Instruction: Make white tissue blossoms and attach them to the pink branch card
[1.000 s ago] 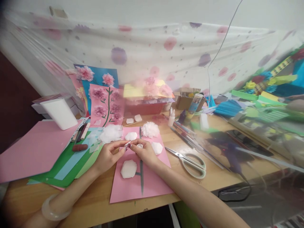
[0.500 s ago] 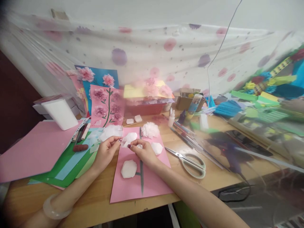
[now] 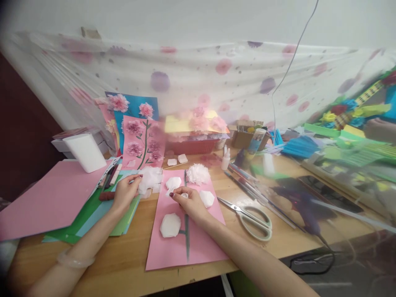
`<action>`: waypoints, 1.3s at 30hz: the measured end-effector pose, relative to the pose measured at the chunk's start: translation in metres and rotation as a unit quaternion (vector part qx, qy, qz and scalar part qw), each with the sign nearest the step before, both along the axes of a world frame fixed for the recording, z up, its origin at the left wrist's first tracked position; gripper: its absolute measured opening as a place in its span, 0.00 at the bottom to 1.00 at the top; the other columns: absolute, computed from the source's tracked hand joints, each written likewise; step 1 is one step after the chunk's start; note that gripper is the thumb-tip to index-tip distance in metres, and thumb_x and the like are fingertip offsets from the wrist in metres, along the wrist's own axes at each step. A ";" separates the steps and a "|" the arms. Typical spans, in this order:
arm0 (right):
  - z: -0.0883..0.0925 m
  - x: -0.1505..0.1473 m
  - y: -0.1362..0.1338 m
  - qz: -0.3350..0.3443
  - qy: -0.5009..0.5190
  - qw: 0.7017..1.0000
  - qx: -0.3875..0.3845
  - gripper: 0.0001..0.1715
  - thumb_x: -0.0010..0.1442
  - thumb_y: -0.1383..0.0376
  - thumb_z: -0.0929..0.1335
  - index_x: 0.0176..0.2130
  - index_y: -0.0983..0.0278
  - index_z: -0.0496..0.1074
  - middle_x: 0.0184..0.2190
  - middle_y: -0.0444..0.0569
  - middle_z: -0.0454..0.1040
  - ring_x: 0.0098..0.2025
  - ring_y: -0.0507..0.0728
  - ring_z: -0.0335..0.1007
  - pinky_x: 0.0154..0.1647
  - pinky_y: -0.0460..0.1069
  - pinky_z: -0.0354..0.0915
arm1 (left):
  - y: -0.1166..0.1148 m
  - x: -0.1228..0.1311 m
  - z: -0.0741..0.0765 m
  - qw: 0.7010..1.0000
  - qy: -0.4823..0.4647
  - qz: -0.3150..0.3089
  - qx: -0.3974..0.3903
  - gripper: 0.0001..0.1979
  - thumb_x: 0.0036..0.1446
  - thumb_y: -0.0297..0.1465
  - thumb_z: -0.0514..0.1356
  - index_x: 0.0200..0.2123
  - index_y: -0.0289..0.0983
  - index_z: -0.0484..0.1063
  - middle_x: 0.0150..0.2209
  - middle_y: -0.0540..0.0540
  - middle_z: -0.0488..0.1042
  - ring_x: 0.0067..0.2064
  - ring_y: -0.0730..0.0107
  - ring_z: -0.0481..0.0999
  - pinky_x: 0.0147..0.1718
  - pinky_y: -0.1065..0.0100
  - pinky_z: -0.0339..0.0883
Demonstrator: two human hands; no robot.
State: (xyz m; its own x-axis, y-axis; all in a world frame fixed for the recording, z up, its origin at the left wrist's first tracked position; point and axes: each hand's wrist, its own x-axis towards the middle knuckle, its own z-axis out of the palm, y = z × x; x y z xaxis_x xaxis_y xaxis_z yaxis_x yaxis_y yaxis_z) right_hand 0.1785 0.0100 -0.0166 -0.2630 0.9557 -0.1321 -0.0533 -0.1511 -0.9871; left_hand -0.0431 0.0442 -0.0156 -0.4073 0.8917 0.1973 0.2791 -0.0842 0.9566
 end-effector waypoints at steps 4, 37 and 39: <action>0.001 -0.001 0.001 -0.003 0.019 1.000 -0.012 0.16 0.48 0.53 0.73 0.29 0.62 0.69 0.13 0.33 0.52 0.16 0.46 0.41 0.18 0.45 0.38 | 0.008 -0.015 0.001 0.997 0.066 0.037 0.016 0.09 0.45 0.34 0.59 0.28 0.37 0.75 0.23 0.46 0.74 0.30 0.59 0.76 0.26 0.65 0.69; 0.004 0.001 -0.002 -0.014 0.013 1.000 0.011 0.22 0.50 0.49 0.72 0.34 0.64 0.71 0.13 0.34 0.54 0.16 0.46 0.44 0.18 0.44 0.41 | -0.046 0.057 0.002 0.971 -0.053 -0.235 -0.006 0.13 0.53 0.38 0.62 0.36 0.35 0.78 0.35 0.42 0.82 0.35 0.58 0.83 0.33 0.61 0.80; 0.003 0.001 -0.001 -0.018 0.008 1.000 0.013 0.21 0.49 0.50 0.72 0.34 0.63 0.70 0.13 0.34 0.54 0.16 0.46 0.45 0.18 0.44 0.42 | -0.046 0.057 0.002 0.971 -0.038 -0.235 0.005 0.12 0.53 0.38 0.62 0.35 0.35 0.78 0.33 0.43 0.81 0.35 0.58 0.83 0.32 0.62 0.80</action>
State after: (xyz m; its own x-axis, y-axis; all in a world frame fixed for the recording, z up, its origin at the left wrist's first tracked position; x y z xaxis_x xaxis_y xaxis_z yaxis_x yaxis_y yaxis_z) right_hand 0.1794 0.0088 -0.0137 -0.2307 0.9675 -0.1035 -0.0737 -0.1234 -0.9896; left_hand 0.0136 -0.0015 -0.0136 0.0311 0.9810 0.1918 0.1366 -0.1942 0.9714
